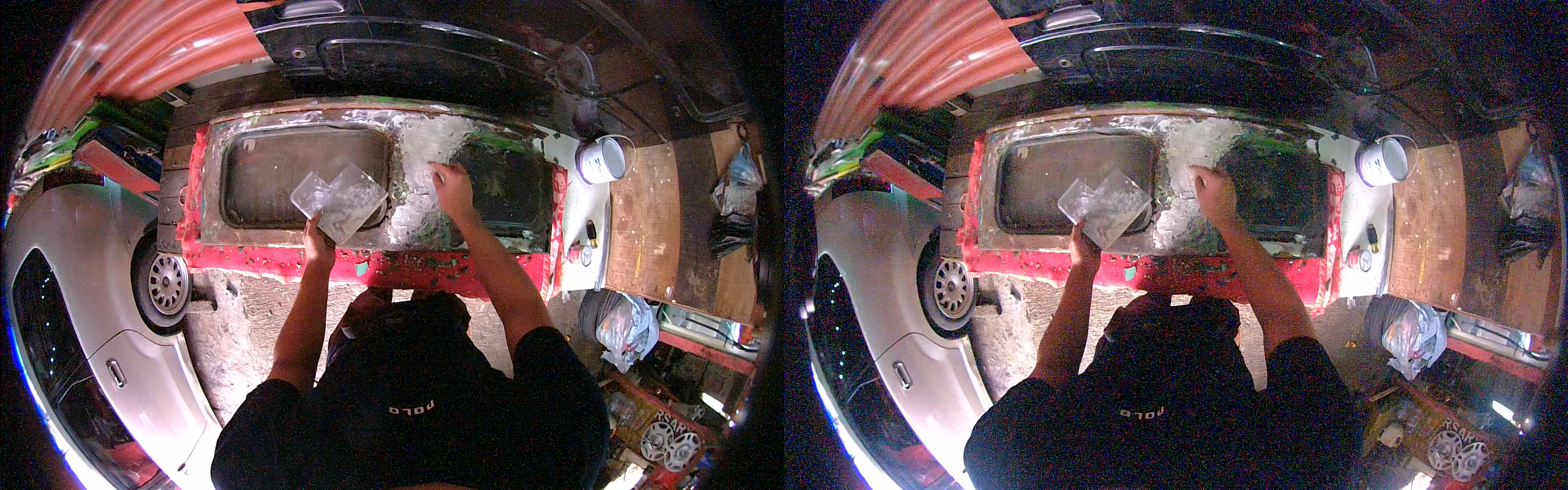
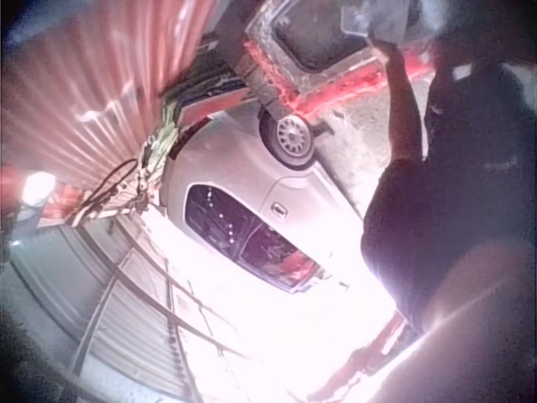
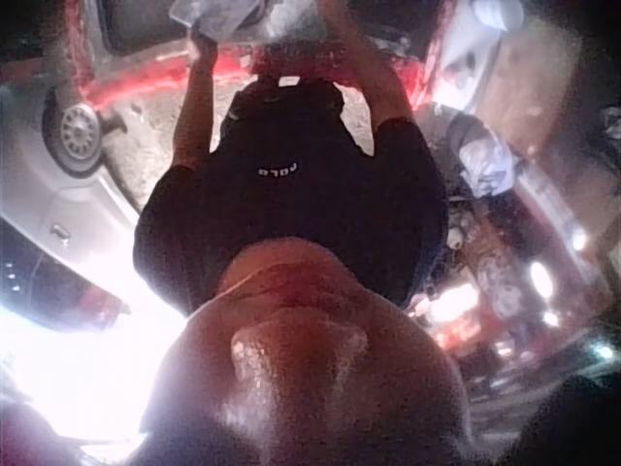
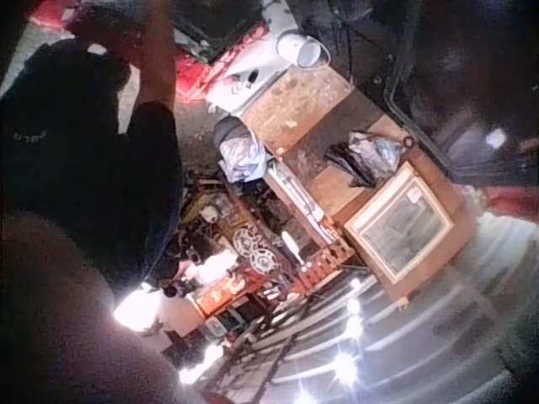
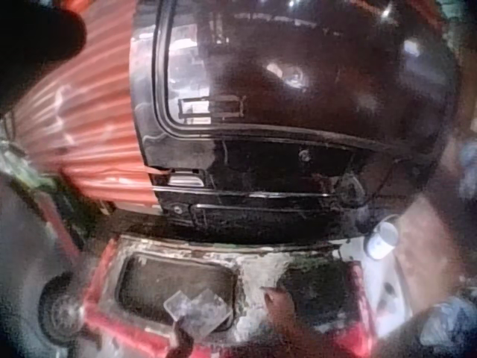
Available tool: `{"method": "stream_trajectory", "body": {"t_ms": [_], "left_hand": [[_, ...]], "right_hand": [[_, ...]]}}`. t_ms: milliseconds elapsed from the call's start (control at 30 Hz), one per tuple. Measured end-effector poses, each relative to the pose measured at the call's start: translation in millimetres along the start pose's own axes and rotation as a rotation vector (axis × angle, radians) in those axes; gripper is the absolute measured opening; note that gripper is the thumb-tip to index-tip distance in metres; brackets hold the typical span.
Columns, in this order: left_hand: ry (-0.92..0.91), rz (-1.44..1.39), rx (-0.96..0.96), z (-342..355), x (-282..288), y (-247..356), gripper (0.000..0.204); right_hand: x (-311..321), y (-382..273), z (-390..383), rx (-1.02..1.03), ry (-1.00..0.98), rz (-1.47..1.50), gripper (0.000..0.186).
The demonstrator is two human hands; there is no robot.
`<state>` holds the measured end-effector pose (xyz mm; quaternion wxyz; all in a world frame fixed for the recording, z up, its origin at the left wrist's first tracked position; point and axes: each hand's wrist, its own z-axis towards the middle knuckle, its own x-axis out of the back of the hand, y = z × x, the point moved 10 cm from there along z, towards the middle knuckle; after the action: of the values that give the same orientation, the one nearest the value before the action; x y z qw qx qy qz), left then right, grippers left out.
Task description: The person opens a small container, then uses a plastic scraper to spread a white paste onto a red-painted car door panel. The person repeatedly scoops paste and smooths it over the surface.
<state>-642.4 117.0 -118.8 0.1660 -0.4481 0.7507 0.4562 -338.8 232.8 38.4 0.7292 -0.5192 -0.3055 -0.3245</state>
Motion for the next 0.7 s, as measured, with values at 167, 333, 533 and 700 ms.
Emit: {"method": "stream_trajectory", "body": {"t_ms": [167,333,533,700], "left_hand": [[-0.007,0.030,-0.012,1,-2,-2,0.047],[-0.003,0.005,-0.004,2,10,-7,0.047],[0.023,0.003,0.030,1,18,-12,0.046],[0.021,0.001,-0.004,1,14,-10,0.045]], "right_hand": [[-9,5,36,0.061,0.073,-0.189,0.025],[-38,-1,45,0.195,-0.029,-0.314,0.023],[-60,8,2,0.300,-0.160,-0.359,0.025],[-65,9,-39,0.249,-0.267,-0.348,0.027]]}}
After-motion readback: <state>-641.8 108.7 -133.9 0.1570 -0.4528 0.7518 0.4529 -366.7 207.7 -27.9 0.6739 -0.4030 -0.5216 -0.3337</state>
